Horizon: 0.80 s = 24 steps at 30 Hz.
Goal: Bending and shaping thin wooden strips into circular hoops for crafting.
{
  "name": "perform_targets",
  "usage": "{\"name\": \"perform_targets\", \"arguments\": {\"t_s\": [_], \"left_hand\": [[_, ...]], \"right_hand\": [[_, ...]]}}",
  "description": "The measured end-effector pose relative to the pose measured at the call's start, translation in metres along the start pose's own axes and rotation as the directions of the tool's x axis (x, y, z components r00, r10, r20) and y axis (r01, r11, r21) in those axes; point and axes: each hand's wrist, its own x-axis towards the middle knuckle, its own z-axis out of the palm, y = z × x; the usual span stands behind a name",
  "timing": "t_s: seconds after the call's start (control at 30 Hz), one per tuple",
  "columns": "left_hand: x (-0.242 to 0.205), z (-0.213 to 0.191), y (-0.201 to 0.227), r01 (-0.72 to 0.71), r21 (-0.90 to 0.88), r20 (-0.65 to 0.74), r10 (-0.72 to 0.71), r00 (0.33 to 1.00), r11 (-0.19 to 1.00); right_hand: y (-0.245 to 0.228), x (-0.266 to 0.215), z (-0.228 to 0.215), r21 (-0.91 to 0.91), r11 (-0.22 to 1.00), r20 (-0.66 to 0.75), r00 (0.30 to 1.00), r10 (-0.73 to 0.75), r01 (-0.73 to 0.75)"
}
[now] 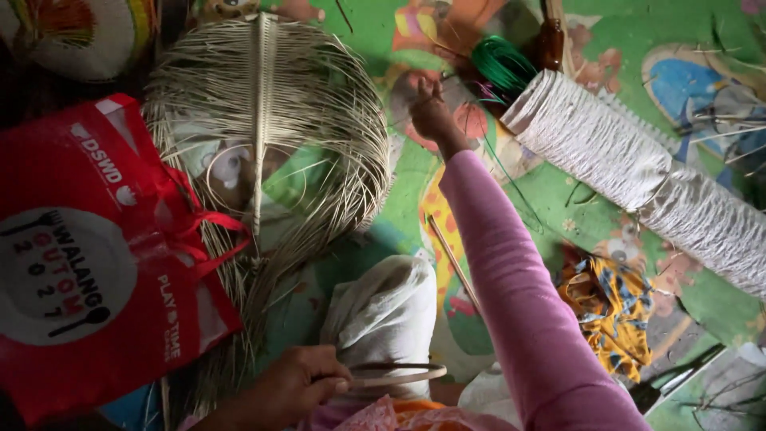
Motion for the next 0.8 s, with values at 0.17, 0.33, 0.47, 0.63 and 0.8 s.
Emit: {"name": "perform_targets", "arguments": {"t_s": [0.17,0.33,0.47,0.63,0.8], "left_hand": [[0.002,0.000,-0.013,-0.182,0.063,-0.012,0.183,0.983,0.981],[-0.001,0.006,-0.010,-0.069,0.043,-0.015,0.070,0.997,0.997],[-0.003,0.012,-0.018,-0.073,0.063,-0.009,0.073,0.997,0.995],[-0.001,0.010,-0.016,-0.202,0.134,0.033,0.199,0.979,0.970],[0.005,0.020,-0.023,-0.136,0.064,0.062,0.132,0.989,0.989]], "right_hand": [[-0.039,-0.028,-0.066,0.569,0.750,0.136,0.938,0.319,-0.337],[-0.055,-0.083,-0.045,0.559,0.696,-0.017,0.833,0.553,-0.451],[-0.082,-0.194,-0.044,0.722,0.523,0.078,0.804,0.589,-0.453],[-0.079,-0.404,-0.072,0.703,0.356,0.279,0.699,0.658,-0.616],[-0.082,-0.632,-0.099,0.587,0.198,0.304,0.440,0.845,-0.785]]}}
